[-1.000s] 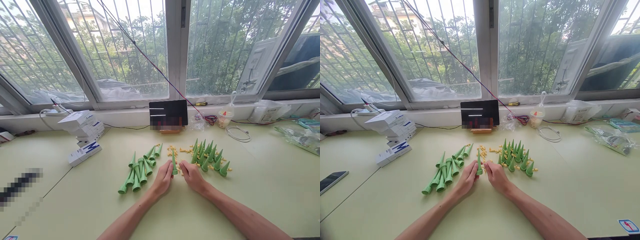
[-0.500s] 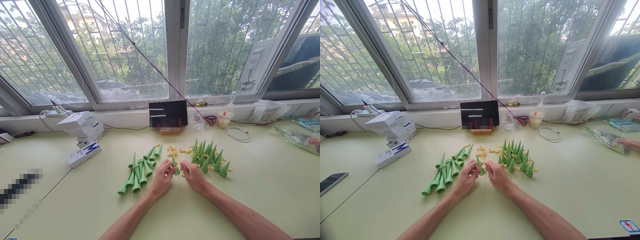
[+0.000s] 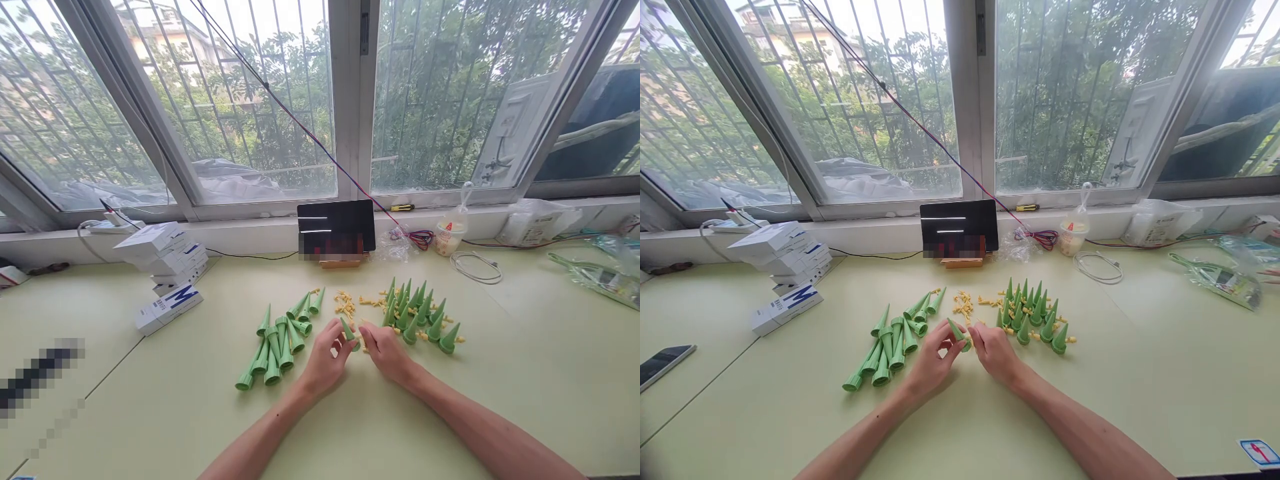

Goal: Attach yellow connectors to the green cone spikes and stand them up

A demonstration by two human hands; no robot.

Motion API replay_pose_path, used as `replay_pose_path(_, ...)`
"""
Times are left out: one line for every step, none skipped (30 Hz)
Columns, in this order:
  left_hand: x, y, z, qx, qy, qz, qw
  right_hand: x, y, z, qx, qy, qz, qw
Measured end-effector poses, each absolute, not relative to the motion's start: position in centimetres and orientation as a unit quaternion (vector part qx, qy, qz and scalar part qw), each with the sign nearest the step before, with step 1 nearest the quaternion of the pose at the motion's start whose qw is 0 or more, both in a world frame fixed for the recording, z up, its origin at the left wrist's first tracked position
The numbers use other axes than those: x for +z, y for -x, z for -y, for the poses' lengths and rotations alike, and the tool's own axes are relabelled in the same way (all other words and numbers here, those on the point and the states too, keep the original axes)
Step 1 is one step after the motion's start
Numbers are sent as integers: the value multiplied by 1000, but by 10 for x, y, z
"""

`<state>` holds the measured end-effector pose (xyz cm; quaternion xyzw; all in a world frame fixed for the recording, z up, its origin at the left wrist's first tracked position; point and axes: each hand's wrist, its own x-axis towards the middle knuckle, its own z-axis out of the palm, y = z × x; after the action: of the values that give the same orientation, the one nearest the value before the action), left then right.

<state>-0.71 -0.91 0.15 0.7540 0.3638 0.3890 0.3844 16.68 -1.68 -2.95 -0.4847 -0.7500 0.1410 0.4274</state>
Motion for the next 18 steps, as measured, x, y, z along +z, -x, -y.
replay_pose_path(2,7,9,388,-756,-363,383,-30,-167,17,141,484,751,427)
replay_pose_path(2,7,9,387,-757,-362,382,-30,-167,17,143,482,752,426)
replay_pose_path(1,7,9,387,-758,-362,380,-30,-167,16,146,481,753,424)
replay_pose_path(1,8,10,386,-759,-362,380,-30,-166,16,150,480,754,423)
replay_pose_path(1,8,9,385,-759,-362,380,-30,-166,16,154,479,754,422)
replay_pose_path(0,8,9,384,-759,-363,380,-30,-166,16,158,478,755,420)
replay_pose_path(-1,8,9,383,-759,-364,380,-30,-166,16,162,478,755,419)
replay_pose_path(-2,8,9,383,-758,-367,380,-30,-166,16,167,477,755,417)
replay_pose_path(-2,8,9,383,-758,-369,378,-30,-166,16,174,478,754,415)
replay_pose_path(-3,7,9,384,-757,-373,375,-30,-166,17,182,479,753,413)
replay_pose_path(-3,7,9,386,-756,-376,370,-30,-167,17,190,480,752,411)
replay_pose_path(-4,7,9,389,-756,-379,365,-30,-167,17,196,481,751,408)
replay_pose_path(-4,6,9,393,-756,-382,359,-30,-167,17,199,481,751,406)
replay_pose_path(-4,6,10,398,-756,-383,352,-30,-167,17,200,481,752,404)
replay_pose_path(-4,6,10,402,-757,-383,346,-30,-167,17,200,480,753,404)
replay_pose_path(-4,6,10,404,-758,-383,339,-30,-166,17,199,479,753,404)
replay_pose_path(-4,6,11,405,-760,-383,333,-30,-166,17,200,478,753,405)
replay_pose_path(-5,6,11,406,-762,-383,327,-30,-166,17,201,477,753,406)
